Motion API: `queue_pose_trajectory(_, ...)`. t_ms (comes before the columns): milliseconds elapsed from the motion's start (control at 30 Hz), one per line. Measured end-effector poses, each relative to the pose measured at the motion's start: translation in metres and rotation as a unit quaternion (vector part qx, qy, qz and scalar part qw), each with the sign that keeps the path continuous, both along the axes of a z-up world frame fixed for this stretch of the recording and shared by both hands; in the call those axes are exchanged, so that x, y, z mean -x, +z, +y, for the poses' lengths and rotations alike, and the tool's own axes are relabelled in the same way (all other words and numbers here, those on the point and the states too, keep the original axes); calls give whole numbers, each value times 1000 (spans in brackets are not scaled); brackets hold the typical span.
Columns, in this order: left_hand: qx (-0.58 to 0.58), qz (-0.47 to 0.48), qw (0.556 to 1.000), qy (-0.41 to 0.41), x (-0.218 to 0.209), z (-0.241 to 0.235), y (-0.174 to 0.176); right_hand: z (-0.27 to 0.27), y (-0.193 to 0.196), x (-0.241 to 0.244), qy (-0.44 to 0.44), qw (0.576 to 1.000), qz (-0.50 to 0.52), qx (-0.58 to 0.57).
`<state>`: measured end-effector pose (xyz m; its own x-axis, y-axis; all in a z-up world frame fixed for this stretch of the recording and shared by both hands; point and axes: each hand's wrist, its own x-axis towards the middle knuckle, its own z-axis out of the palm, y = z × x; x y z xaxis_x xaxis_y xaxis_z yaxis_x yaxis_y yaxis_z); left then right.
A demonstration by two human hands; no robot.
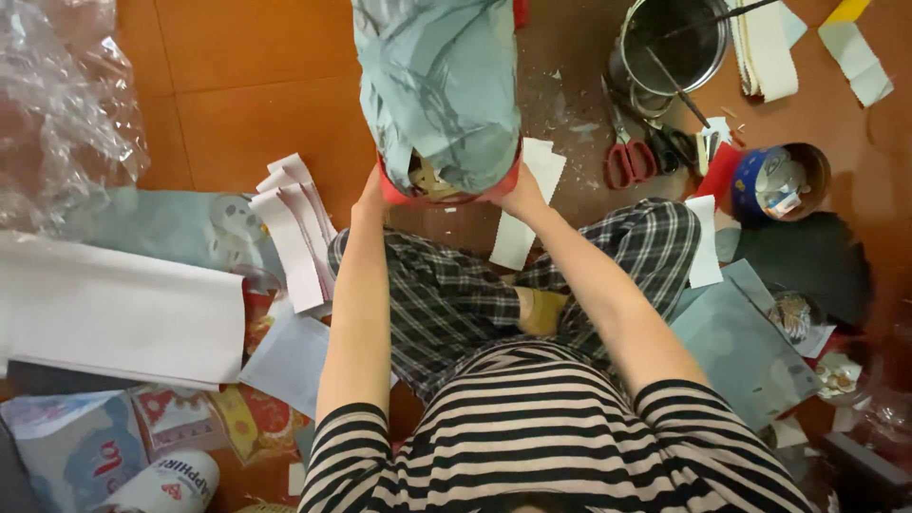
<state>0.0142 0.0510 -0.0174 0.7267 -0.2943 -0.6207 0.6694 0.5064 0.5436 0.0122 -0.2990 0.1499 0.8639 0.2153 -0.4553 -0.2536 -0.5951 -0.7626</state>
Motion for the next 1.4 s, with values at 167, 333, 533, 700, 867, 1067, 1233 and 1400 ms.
queue_pose_trajectory(167, -107, -91, 990, -24, -40, -43, 83, -14, -15, -9, 68, 994, -82, 17)
queue_pose_trajectory(333, -215, -181, 958, -46, -51, -49, 114, -7, -38, -6, 18, 999, -51, -1)
queue_pose_trajectory(533, -335, -281, 897, -71, -64, -54, 131, -8, -46, -13, 46, 989, -132, 49)
queue_pose_trajectory(700, -426, -350, 829, -88, -60, -47, 91, 3, -55, -22, 73, 975, -189, 90)
queue_pose_trajectory(867, -507, -406, 752, -108, -26, -48, 57, 9, -68, -19, 113, 949, -257, 144)
queue_pose_trajectory(1067, -717, 11, 599, -356, 18, -25, -36, -47, -123, 52, 85, 978, -45, 187)
queue_pose_trajectory(1233, -735, -237, 504, -386, 106, -150, -7, -53, -133, 133, 97, 986, 30, 129)
queue_pose_trajectory(1400, -659, -160, 625, -386, 140, -258, 14, -107, -103, 47, 78, 978, -30, 191)
